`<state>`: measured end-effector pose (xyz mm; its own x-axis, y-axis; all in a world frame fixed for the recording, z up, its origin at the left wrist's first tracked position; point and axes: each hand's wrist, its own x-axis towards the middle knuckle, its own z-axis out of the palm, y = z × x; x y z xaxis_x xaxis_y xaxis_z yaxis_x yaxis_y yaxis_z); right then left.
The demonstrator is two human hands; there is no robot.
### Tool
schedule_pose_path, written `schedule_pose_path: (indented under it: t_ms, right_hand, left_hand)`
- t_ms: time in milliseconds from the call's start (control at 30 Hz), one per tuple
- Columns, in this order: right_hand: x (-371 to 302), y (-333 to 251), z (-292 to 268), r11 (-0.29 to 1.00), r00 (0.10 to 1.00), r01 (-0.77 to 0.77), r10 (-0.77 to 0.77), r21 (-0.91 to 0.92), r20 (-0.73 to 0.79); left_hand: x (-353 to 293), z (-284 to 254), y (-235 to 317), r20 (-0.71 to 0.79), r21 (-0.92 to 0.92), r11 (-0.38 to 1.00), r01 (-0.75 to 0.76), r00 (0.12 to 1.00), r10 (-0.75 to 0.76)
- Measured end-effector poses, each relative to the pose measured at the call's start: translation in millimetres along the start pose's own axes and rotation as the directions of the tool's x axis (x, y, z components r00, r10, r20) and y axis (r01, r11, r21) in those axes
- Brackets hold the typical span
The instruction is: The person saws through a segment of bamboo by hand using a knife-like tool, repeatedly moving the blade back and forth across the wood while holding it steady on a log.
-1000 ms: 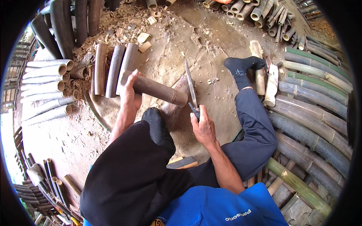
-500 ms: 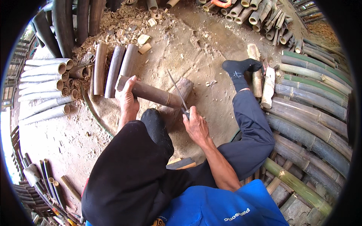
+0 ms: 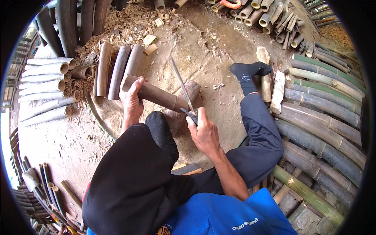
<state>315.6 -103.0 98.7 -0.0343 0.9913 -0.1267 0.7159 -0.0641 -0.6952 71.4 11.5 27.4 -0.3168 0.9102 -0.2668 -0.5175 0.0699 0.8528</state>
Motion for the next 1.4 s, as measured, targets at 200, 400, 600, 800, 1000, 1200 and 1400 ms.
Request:
schedule_pose_path:
  t_ms: [200, 400, 600, 800, 1000, 1200, 1400]
  right_hand:
    - [-3, 43, 25, 0.956, 0.968, -0.182, 0.215, -0.229, 0.128]
    - [-2, -9, -11, 0.992, 0.998, -0.049, 0.045, 0.114, 0.039]
    - [5, 49, 30, 0.948, 0.948, -0.255, 0.284, -0.19, 0.143]
    - [-5, -14, -11, 0.996, 0.997, 0.034, -0.029, 0.078, -0.065]
    - [-1, 47, 28, 0.962, 0.975, -0.184, 0.205, -0.201, 0.089]
    - [-10, -22, -11, 0.99, 0.995, 0.065, -0.055, 0.127, -0.083]
    - [-2, 36, 13, 0.92, 0.931, -0.261, 0.319, -0.291, 0.174]
  left_hand:
    - [-4, 7, -6, 0.077, -0.06, 0.998, 0.011, 0.997, -0.006]
    - [-13, -14, 14, 0.199, -0.01, 1.0, 0.026, 0.98, -0.023]
    - [-11, -20, 11, 0.17, 0.07, 0.995, 0.077, 0.982, -0.088]
    - [-18, -25, -5, -0.044, -0.049, 0.998, 0.043, 0.998, -0.045]
    - [-15, -4, -3, 0.036, 0.089, 0.996, -0.015, 0.999, 0.012]
    - [-24, -12, 8, 0.062, 0.067, 0.997, -0.029, 0.998, 0.024]
    - [-23, -4, 8, 0.15, 0.038, 0.997, -0.071, 0.987, 0.065]
